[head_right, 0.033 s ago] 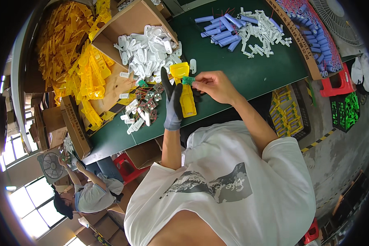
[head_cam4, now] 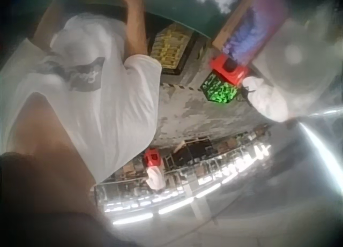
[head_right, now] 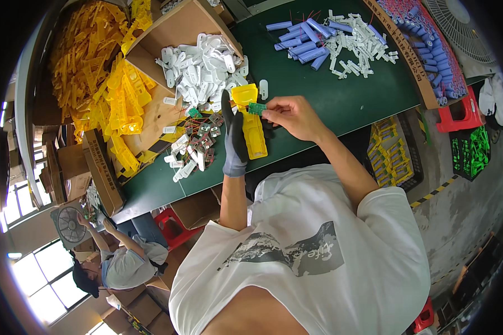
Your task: The person assembles electronic components by hand, inserting batteries, circuit boards, wires, and plastic clips into yellow plastic housings.
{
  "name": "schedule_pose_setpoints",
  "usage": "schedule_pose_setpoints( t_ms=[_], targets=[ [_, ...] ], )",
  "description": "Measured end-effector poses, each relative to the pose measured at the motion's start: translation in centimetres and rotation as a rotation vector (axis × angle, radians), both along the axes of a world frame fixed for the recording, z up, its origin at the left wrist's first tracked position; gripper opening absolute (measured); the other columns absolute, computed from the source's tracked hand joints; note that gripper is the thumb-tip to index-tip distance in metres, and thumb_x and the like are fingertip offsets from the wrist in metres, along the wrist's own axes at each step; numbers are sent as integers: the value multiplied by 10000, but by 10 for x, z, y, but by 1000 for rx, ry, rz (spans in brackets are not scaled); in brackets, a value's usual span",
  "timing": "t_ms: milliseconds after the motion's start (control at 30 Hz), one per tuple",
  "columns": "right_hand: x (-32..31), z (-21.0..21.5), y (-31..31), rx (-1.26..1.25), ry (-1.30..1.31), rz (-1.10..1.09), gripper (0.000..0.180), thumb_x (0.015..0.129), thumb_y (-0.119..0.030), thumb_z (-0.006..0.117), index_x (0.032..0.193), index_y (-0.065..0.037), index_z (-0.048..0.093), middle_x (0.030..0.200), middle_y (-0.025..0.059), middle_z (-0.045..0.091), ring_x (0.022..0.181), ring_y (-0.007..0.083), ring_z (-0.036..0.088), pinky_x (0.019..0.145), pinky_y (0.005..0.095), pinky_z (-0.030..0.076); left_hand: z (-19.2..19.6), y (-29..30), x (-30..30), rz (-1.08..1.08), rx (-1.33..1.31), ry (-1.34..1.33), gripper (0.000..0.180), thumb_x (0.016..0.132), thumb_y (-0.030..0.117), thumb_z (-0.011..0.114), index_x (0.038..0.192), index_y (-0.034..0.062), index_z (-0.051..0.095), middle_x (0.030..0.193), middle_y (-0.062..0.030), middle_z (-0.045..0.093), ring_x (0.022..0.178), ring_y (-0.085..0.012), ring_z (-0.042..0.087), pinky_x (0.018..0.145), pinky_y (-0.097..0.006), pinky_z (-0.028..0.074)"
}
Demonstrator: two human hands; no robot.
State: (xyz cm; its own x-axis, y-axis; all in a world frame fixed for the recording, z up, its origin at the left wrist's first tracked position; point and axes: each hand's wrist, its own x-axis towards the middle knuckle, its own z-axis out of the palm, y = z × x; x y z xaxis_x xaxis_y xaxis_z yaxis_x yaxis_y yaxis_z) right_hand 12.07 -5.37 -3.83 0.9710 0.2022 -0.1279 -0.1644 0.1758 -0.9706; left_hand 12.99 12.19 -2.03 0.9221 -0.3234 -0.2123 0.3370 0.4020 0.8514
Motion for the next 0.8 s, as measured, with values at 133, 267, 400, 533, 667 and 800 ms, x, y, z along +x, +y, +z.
schedule_pose_setpoints(
  t_ms=[133,267,400,533,667,800],
  targets=[
    [3,3,1,-50,-30,51,152,908,-133,632,919,18,639,838,14,641,755,62,597,679,213,495,-21,8,6,-56,208,-215,433,1006,326,358,1348,61,369,1027,-104,595,801,-177,650,632,-306,573],
    [6,5,0,-142,-38,73,149,907,-129,630,918,19,637,825,11,634,747,53,588,674,208,486,-4,0,4,-72,228,-239,425,1003,312,375,1346,62,377,998,-87,583,786,-158,642,641,-288,567],
    [4,9,0,-182,-69,78,157,911,-135,624,901,22,623,802,7,622,728,48,574,665,209,480,-15,5,3,-98,126,-151,543,991,307,427,1462,113,239,1082,-117,576,809,-187,640,644,-312,575],
    [5,11,2,-195,-84,81,163,911,-137,627,887,23,610,792,5,617,716,47,563,657,210,477,-24,9,4,-107,57,-89,557,989,311,435,1464,107,227,1057,-119,583,816,-188,648,631,-307,578],
    [5,11,3,-170,-89,22,162,911,-138,632,889,22,613,791,7,619,713,49,566,656,213,481,-16,2,6,-119,129,-106,551,989,307,435,1463,108,237,1007,-110,592,778,-172,642,615,-296,575],
    [9,9,3,-179,-70,6,169,909,-144,639,893,23,622,793,18,631,710,58,581,654,218,488,-21,2,6,-83,61,-89,548,989,291,441,1465,110,238,981,-104,594,739,-162,630,600,-290,568]
  ],
)
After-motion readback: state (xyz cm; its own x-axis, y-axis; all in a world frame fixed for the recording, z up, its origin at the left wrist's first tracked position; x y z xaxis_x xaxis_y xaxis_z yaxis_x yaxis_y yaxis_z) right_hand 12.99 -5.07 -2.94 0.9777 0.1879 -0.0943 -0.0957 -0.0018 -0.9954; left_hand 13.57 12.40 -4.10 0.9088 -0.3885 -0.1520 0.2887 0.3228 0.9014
